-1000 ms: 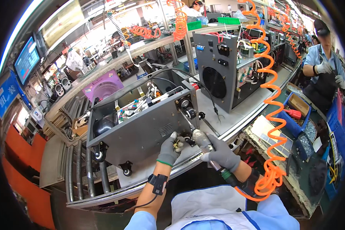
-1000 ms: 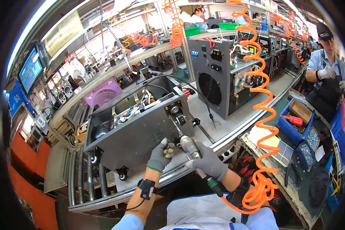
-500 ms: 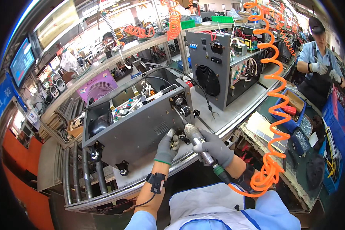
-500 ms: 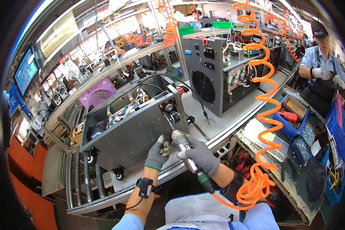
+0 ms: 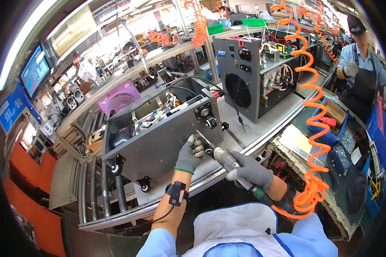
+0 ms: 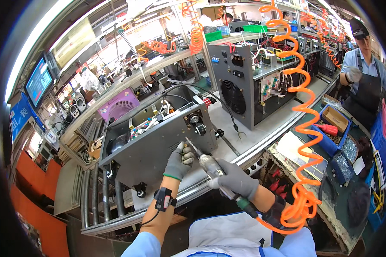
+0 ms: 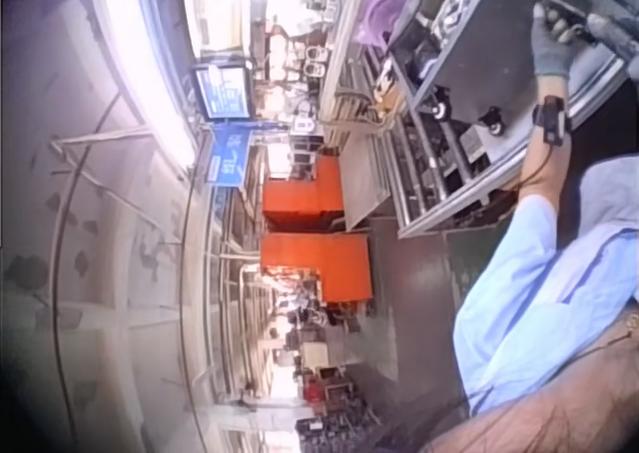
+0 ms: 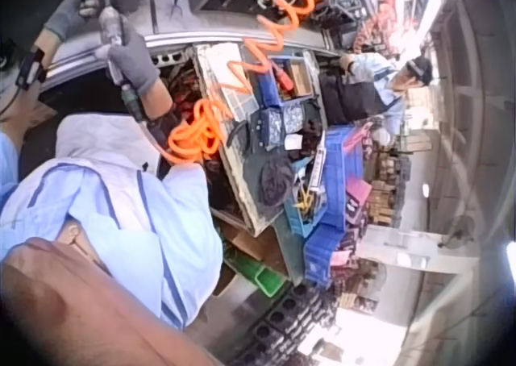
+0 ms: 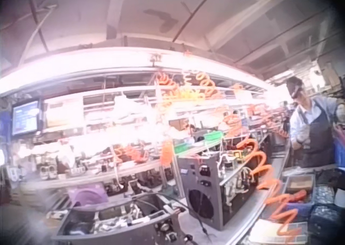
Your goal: The recorder installs casters and performs internal assembly on industrial power inverter units using a pneumatic screwdriver in a factory setting.
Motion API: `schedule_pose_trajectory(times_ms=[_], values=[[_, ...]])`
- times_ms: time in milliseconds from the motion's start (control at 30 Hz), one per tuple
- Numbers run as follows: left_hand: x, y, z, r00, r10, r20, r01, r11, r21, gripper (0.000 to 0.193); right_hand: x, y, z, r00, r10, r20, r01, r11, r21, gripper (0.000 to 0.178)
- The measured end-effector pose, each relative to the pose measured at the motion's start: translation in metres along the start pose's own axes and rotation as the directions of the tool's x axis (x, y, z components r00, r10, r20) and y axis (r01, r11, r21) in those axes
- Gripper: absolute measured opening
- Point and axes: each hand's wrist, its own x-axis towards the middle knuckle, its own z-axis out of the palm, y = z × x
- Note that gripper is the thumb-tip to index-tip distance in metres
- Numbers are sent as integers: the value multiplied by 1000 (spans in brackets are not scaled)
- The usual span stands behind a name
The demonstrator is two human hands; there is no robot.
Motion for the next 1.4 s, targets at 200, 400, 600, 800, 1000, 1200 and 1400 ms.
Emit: schedule_pose_trajectory(times_ms=[200, 400, 600, 800, 1000, 1200, 1400], values=[[4, -4, 10, 990, -44, 136, 29, 993, 114, 15, -20, 3, -6, 996, 81, 42, -83, 996, 44, 83], [2, -3, 13, 992, 59, 116, -118, 779, 615, 19, -16, 16, -14, 998, -63, -20, 57, 972, -227, 85], [-2, -7, 11, 963, -3, 269, -87, 943, 323, 23, -18, 22, -22, 990, 130, 62, -130, 992, -2, 86], [3, -12, 16, 974, -49, 220, 42, 998, 36, 25, 0, 21, -16, 953, -268, -139, 240, 952, -188, 87], [12, -16, -3, 996, -59, -65, 63, 996, 60, 26, 18, 1, -36, 973, -148, -176, 147, 989, -20, 81], [17, -18, -22, 990, -126, -65, 128, 991, 31, 24, 29, -13, -41, 965, -192, -181, 165, 974, -157, 80], [26, -26, -34, 991, -134, -21, 135, 960, 247, 19, 28, -23, -43, 960, -212, -181, 181, 969, -171, 67]])
